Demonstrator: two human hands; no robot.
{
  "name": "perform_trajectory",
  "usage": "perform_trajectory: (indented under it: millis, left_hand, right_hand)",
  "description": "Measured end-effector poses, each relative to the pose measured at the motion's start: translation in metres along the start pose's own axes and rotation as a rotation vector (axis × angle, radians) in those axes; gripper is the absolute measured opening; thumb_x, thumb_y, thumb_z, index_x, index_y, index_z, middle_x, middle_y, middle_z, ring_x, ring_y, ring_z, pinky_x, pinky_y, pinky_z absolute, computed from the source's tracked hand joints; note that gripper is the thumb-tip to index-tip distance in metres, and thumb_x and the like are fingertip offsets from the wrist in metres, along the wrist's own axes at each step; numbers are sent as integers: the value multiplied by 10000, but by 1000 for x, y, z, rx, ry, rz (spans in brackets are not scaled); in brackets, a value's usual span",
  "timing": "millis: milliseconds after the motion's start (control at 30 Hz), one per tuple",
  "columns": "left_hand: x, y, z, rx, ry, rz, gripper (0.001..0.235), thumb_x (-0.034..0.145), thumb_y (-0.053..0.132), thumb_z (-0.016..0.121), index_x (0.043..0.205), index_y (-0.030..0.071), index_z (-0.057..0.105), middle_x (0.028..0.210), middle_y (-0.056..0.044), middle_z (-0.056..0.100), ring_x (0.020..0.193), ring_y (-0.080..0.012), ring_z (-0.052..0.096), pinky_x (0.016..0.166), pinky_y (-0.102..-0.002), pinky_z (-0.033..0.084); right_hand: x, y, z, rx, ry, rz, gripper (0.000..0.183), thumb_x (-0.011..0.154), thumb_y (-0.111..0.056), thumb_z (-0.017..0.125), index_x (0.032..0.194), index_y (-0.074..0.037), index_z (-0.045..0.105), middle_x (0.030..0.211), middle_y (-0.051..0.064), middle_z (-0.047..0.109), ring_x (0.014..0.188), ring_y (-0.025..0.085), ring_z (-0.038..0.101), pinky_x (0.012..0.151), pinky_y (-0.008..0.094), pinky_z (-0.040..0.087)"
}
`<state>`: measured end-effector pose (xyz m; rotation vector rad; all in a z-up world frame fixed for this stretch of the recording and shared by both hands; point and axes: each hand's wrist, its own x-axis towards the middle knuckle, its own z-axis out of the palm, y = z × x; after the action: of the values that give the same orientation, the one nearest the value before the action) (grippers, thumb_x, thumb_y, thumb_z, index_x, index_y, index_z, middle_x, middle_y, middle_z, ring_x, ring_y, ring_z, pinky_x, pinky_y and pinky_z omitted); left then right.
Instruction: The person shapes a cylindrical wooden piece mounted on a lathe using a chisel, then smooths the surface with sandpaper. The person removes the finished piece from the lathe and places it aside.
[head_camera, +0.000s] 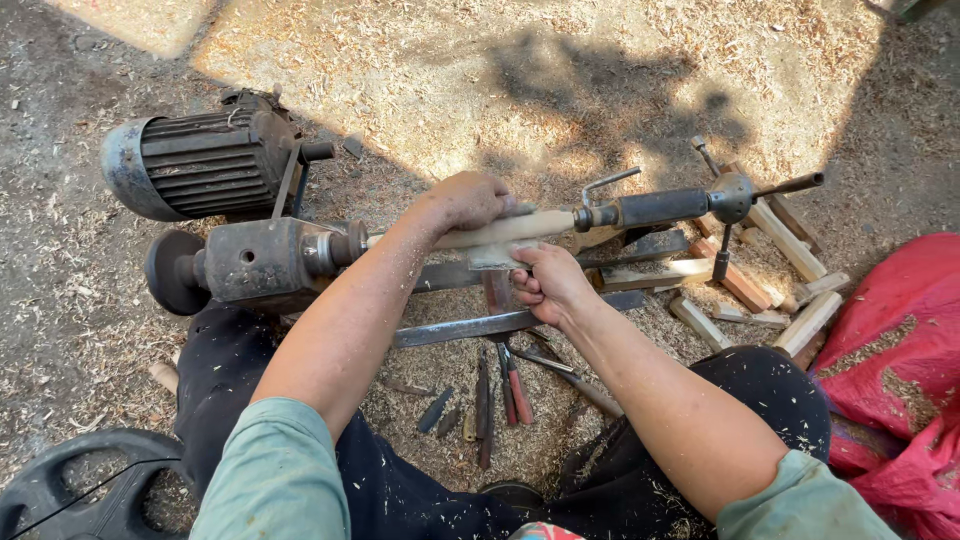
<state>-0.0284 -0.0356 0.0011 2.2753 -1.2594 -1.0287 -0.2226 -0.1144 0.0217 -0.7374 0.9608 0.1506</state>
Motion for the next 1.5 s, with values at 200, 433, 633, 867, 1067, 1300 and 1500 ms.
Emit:
perform_trajectory:
  millis: [200,433,633,867,1067,1300,1500]
  left_hand:
    - [16,19,12,-19,59,37,386,981,480,539,1112,196,764,1061,-136,752,982,-361,711,899,-470,541]
    - [23,15,20,-48,43,52,358,962,448,573,1073,175,777,1034,-127,760,941,-350,724,858,-474,545]
    - [12,-9,2,0,-52,79,357,987,427,568,1086,149,769,1016,-132,771,906,-316,730,829,-464,553]
    - [-31,-30,-25,-99,-121,-22,449,961,577,610,1138,187,747,999,-75,739,918,-234,675,824,-439,521]
    - [-27,-14,-24,-51,-168,-93,443,991,515,601,1126,120,749,968,-139,760,890,-271,716,807,-453,563]
    - [-6,13,-10,20,-83,27,322,995,429,576,1120,189,750,992,-110,759,886,-297,720,805,-463,547]
    - [-1,27,-1,40,-23,59,330,994,449,598,1088,170,748,1005,-128,750,923,-341,709,832,-479,541]
  right_hand:
    - [-2,-15,-21,23,13,4,91,981,-108,592,950,-116,507,630,3,463,423,53,345,351,210,232]
    - [-4,-10,-22,-38,44,-46,94,982,-99,602,944,-98,516,635,6,475,428,56,357,346,216,231]
    - [-3,5,8,-54,25,-57,75,996,-93,591,964,-81,524,641,11,497,431,60,372,349,220,232]
    - [5,23,44,-58,-5,-26,105,1003,-123,588,953,-88,502,605,14,472,413,72,352,351,242,234]
    - [5,21,34,-39,6,-27,106,1005,-132,560,928,-74,516,602,11,471,414,69,355,346,235,235]
    - [2,6,5,-57,39,-64,70,993,-114,570,946,-78,533,616,11,480,423,62,362,355,226,247]
    - [-1,-6,-7,-27,96,-52,107,990,-115,593,948,-108,495,615,3,458,428,61,365,354,221,238]
